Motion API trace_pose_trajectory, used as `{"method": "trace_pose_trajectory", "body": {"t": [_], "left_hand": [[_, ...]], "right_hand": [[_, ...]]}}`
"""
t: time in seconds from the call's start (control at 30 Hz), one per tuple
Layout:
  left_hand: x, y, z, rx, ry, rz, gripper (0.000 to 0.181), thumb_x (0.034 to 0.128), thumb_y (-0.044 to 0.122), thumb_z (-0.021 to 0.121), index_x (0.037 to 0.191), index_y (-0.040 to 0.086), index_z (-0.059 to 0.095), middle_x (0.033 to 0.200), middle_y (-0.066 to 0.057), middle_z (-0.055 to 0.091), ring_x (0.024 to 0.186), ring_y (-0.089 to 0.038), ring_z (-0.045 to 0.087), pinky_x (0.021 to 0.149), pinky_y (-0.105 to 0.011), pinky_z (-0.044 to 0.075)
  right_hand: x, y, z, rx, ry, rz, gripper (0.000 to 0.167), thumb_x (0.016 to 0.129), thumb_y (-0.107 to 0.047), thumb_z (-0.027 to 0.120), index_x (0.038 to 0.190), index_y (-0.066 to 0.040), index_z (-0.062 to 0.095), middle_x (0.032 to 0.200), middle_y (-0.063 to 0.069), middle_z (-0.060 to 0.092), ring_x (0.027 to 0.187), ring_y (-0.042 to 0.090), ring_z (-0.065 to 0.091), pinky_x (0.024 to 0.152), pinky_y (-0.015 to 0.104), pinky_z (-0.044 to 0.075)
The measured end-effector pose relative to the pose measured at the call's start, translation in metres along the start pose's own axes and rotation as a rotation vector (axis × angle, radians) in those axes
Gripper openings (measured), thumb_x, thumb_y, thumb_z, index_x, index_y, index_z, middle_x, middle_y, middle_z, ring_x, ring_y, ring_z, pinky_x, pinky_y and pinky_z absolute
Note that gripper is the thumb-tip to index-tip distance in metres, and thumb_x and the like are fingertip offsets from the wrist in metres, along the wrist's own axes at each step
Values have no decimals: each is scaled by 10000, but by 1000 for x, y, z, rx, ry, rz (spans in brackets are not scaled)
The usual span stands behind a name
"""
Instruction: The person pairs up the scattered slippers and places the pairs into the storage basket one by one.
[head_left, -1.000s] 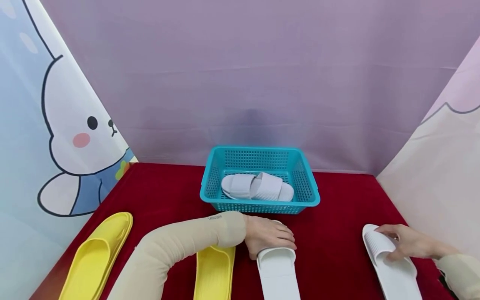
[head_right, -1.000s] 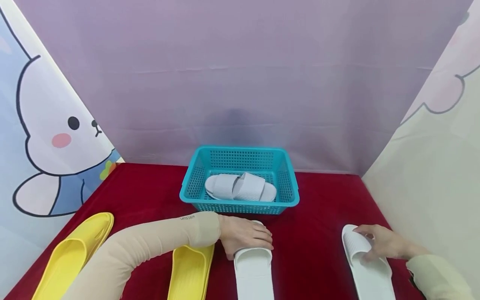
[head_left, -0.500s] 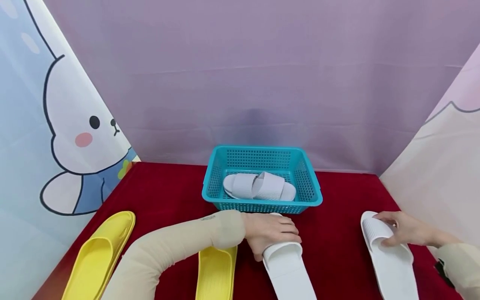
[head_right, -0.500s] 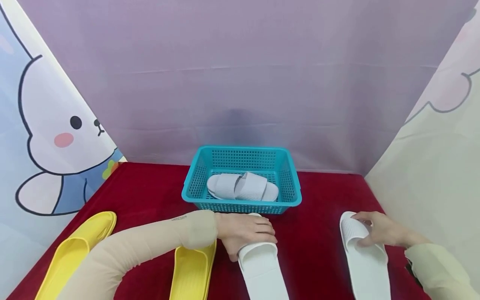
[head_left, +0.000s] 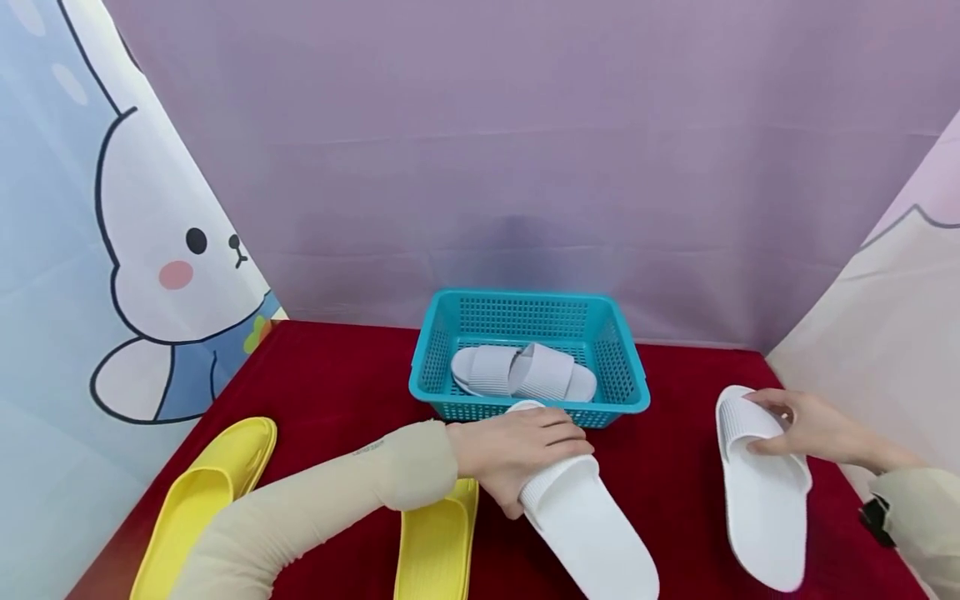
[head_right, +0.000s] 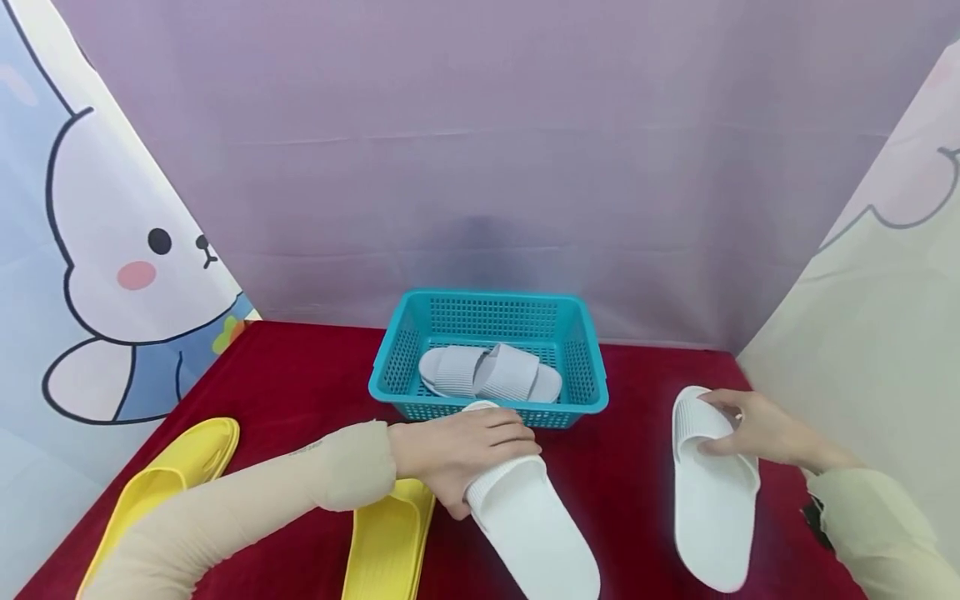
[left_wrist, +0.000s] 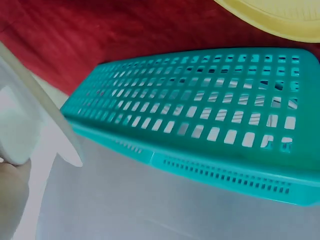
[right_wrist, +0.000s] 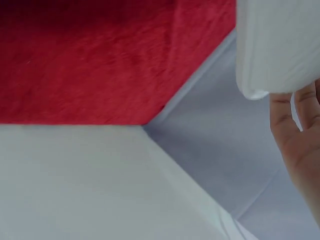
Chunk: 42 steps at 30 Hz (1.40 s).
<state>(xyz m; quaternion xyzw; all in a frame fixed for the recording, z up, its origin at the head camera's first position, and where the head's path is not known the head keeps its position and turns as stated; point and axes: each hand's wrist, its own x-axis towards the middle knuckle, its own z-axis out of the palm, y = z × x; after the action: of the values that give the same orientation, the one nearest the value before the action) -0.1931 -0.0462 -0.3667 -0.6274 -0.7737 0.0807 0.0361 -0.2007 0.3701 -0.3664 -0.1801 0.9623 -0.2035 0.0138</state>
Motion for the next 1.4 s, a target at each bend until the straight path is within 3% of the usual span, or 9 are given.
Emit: {"method": "trace_pose_trajectory", "body": {"t": [0.23, 0.47, 0.77, 0.93, 1.2, 1.4], "left_hand": [[-18, 6, -16, 18, 155, -167, 1059, 554, 620, 698, 1394, 119, 293, 1387, 3, 380, 1256, -156, 327, 1079, -272, 286], [-36, 9, -30, 28, 282, -297, 1036, 529, 591, 726, 1363, 113, 339, 1338, -15, 427, 1224, -172, 353, 1050, -313, 333], [-59, -3, -35, 76, 463, -445, 1035, 482, 551, 768, 1317, 73, 389, 1305, -61, 461, 1193, -212, 390, 1028, -381, 353], [-68, -11, -35, 103, 494, -528, 1059, 464, 535, 783, 1318, 47, 389, 1289, -90, 466, 1168, -236, 404, 1002, -404, 375], [-77, -23, -30, 116, 468, -648, 1086, 477, 534, 780, 1336, 20, 359, 1292, -124, 465, 1163, -266, 415, 1013, -420, 362], [-82, -31, -24, 110, 455, -730, 1102, 473, 520, 793, 1345, 11, 352, 1290, -142, 472, 1166, -280, 415, 1004, -427, 377]], "right_hand": [[10, -19, -5, 14, 0, 70, 682, 686, -378, 780, 1187, 25, 551, 1042, 145, 617, 808, 63, 498, 618, 224, 462], [17, -30, -11, 43, 63, 131, 718, 705, -389, 763, 1219, 54, 529, 1043, 187, 615, 781, 48, 508, 595, 219, 467], [26, -49, -14, 98, 124, 207, 789, 748, -468, 703, 1284, 60, 465, 1096, 283, 587, 919, 319, 566, 590, 253, 481], [31, -59, -14, 129, 171, 262, 869, 752, -535, 665, 1335, 54, 403, 1151, 295, 538, 922, 343, 546, 573, 270, 495], [37, -79, -12, 183, 287, 320, 897, 751, -555, 653, 1387, 3, 358, 1271, 319, 448, 1003, 391, 475, 578, 261, 479], [43, -92, -6, 212, 411, 309, 858, 743, -524, 679, 1360, 7, 406, 1134, 285, 541, 937, 344, 506, 523, 235, 486]]}}
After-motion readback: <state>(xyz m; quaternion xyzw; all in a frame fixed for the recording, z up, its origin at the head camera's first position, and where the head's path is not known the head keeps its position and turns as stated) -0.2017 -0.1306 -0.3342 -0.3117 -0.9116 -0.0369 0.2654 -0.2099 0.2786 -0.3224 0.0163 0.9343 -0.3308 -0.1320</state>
